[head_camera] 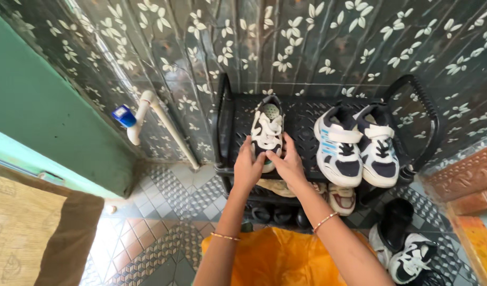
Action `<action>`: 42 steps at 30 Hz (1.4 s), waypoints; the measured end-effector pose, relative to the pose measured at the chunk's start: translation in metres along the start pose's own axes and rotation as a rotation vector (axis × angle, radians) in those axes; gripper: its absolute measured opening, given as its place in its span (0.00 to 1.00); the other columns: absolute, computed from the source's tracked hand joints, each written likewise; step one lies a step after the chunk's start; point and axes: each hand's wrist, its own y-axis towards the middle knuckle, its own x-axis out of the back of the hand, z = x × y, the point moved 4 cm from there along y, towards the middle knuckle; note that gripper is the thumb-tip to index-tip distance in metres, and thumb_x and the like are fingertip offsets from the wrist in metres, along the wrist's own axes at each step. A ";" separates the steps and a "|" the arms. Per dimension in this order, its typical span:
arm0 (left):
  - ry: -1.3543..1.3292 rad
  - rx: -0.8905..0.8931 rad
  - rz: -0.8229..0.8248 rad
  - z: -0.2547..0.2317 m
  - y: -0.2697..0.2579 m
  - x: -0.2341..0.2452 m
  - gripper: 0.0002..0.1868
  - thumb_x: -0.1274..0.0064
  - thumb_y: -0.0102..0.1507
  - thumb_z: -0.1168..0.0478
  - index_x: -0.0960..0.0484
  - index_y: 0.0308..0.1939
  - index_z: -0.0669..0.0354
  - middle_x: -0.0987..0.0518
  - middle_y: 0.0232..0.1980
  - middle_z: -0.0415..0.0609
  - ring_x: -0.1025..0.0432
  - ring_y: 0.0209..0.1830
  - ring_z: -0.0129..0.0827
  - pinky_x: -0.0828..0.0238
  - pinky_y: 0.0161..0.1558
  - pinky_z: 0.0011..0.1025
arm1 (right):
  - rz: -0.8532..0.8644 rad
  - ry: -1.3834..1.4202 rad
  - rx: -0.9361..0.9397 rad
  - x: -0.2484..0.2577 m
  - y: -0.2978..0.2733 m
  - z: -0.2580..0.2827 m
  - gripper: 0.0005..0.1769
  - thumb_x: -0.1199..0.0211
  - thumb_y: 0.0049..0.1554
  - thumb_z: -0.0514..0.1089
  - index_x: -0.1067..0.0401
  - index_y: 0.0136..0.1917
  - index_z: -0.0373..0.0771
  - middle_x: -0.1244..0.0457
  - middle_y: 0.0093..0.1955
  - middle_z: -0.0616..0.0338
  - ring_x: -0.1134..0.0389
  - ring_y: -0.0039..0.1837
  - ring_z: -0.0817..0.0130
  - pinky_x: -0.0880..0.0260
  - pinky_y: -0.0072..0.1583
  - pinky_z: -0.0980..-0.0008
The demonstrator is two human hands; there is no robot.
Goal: The person removes several pairs of shoes from a black plastic shoe rack and places them on the floor. They then wipe the rack with a red cloth. Finally, they pick up a single white and pink sneaker and wipe it with the cloth.
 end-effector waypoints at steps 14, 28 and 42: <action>-0.607 -0.133 0.045 -0.194 -0.052 0.002 0.42 0.42 0.63 0.69 0.43 0.79 0.69 0.41 0.83 0.63 0.43 0.82 0.46 0.47 0.78 0.35 | -0.010 0.370 0.489 0.120 -0.098 0.098 0.44 0.37 0.60 0.31 0.54 0.83 0.32 0.41 0.73 0.56 0.36 0.69 0.70 0.33 0.68 0.71; -0.220 -0.171 1.000 -0.267 -0.226 -0.302 0.40 0.41 0.54 0.69 0.35 0.71 0.65 0.32 0.70 0.69 0.38 0.70 0.59 0.38 0.66 0.45 | -0.612 0.464 0.009 0.451 -0.226 -0.167 0.37 0.37 0.49 0.25 0.35 0.72 0.34 0.33 0.65 0.62 0.32 0.64 0.72 0.31 0.63 0.73; 0.431 -0.035 1.191 -0.084 -0.292 -0.447 0.28 0.47 0.59 0.53 0.29 0.62 0.57 0.27 0.67 0.63 0.37 0.69 0.54 0.39 0.63 0.52 | -0.800 0.060 -0.483 0.384 -0.148 -0.457 0.28 0.29 0.47 0.31 0.26 0.62 0.39 0.30 0.56 0.59 0.29 0.57 0.69 0.30 0.58 0.69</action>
